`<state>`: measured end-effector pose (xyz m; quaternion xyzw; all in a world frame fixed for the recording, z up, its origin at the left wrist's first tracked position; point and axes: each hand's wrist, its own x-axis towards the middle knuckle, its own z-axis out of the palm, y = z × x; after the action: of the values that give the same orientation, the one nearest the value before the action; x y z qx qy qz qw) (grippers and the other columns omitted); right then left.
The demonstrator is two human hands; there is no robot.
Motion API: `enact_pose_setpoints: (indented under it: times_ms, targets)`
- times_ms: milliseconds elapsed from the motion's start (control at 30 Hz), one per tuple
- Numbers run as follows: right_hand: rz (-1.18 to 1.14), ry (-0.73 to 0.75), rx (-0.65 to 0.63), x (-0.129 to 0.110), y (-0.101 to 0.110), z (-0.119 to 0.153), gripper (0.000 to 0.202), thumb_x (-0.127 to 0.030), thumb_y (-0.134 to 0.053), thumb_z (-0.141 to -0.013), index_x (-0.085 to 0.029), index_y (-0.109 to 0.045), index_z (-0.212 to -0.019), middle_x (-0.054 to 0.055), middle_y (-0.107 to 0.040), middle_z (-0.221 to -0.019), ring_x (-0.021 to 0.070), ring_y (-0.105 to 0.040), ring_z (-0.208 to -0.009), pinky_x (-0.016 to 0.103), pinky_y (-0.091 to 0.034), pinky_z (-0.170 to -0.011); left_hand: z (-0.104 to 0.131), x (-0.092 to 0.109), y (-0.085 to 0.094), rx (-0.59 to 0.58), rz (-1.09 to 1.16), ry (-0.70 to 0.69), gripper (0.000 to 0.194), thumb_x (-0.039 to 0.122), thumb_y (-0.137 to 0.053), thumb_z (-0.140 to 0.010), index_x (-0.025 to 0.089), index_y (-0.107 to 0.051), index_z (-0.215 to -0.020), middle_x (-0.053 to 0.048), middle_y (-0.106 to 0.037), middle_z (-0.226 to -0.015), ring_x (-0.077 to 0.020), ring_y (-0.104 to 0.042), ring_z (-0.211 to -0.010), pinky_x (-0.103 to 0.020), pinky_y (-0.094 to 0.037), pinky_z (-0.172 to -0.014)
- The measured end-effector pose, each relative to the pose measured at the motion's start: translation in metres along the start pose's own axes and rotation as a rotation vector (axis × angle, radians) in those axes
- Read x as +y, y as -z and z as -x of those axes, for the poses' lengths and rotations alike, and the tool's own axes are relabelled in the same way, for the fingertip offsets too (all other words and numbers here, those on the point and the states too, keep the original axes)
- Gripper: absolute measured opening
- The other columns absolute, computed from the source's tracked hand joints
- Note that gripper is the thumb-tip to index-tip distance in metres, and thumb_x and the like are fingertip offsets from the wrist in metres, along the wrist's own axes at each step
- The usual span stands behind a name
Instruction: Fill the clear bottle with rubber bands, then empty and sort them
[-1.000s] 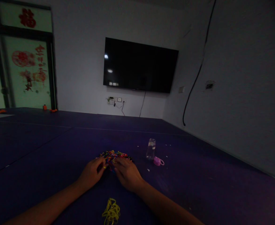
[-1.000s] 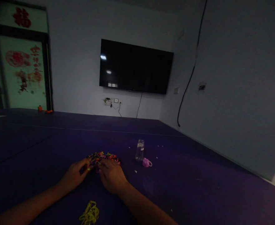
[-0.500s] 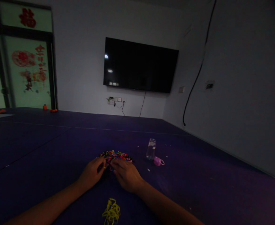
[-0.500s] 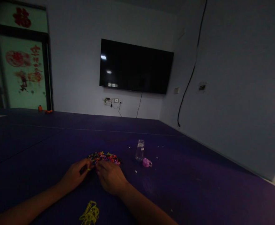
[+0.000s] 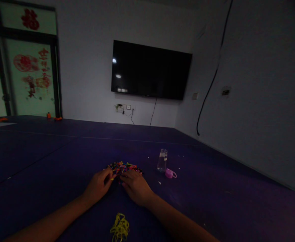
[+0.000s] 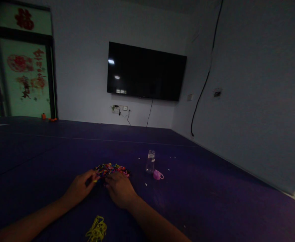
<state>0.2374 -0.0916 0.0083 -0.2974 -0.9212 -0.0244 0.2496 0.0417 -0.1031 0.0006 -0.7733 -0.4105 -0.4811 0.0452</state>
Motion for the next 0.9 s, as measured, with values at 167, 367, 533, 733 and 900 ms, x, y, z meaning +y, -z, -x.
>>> enact_pose_setpoints:
  times_ms: [167,367,533,733,900]
  targets:
    - [0.015,0.010,-0.039,0.0025,-0.0017,-0.0001,0.031,-0.026,-0.045,-0.089,-0.022,-0.055,-0.119,0.005,-0.055,-0.124,0.0204,-0.045,-0.118,0.037,-0.033,-0.101,-0.0003,0.0025,0.0006,0.000,-0.002,0.004,0.022,0.028,-0.041,-0.085,0.021,-0.043,-0.064,0.005,-0.048,-0.055,-0.0105,-0.049,-0.050,-0.021,-0.039,-0.053]
    - [0.028,-0.023,-0.044,0.0038,-0.0046,0.0008,0.033,-0.028,-0.045,-0.089,-0.024,-0.055,-0.121,0.005,-0.052,-0.130,0.0222,-0.041,-0.122,0.040,-0.033,-0.102,-0.0006,0.0044,0.0023,0.000,-0.006,-0.008,0.024,0.027,-0.043,-0.085,0.021,-0.040,-0.062,0.006,-0.047,-0.054,-0.0104,-0.048,-0.050,-0.021,-0.039,-0.052]
    - [0.020,-0.026,-0.075,0.0048,-0.0062,0.0007,0.035,-0.028,-0.043,-0.090,-0.022,-0.053,-0.123,0.005,-0.053,-0.128,0.0227,-0.040,-0.123,0.040,-0.032,-0.103,0.0012,0.0008,-0.0003,-0.024,0.036,-0.001,0.018,0.022,-0.044,-0.082,0.021,-0.043,-0.065,0.005,-0.050,-0.057,-0.0104,-0.050,-0.051,-0.021,-0.041,-0.053]
    - [0.016,0.004,-0.078,0.0052,-0.0059,-0.0011,0.033,-0.024,-0.044,-0.090,-0.019,-0.053,-0.121,0.006,-0.057,-0.121,0.0218,-0.044,-0.118,0.038,-0.034,-0.100,0.0013,0.0010,-0.0006,-0.058,0.075,0.016,0.017,0.020,-0.043,-0.082,0.021,-0.044,-0.066,0.003,-0.053,-0.060,-0.0123,-0.055,-0.057,-0.021,-0.044,-0.056]
    - [0.013,-0.004,-0.047,0.0044,-0.0047,-0.0011,0.029,-0.022,-0.045,-0.088,-0.017,-0.055,-0.114,0.008,-0.059,-0.116,0.0212,-0.049,-0.112,0.037,-0.037,-0.097,0.0010,0.0023,-0.0001,-0.044,0.025,0.021,0.019,0.022,-0.044,-0.083,0.021,-0.044,-0.064,0.004,-0.051,-0.057,-0.0115,-0.051,-0.053,-0.022,-0.041,-0.055]
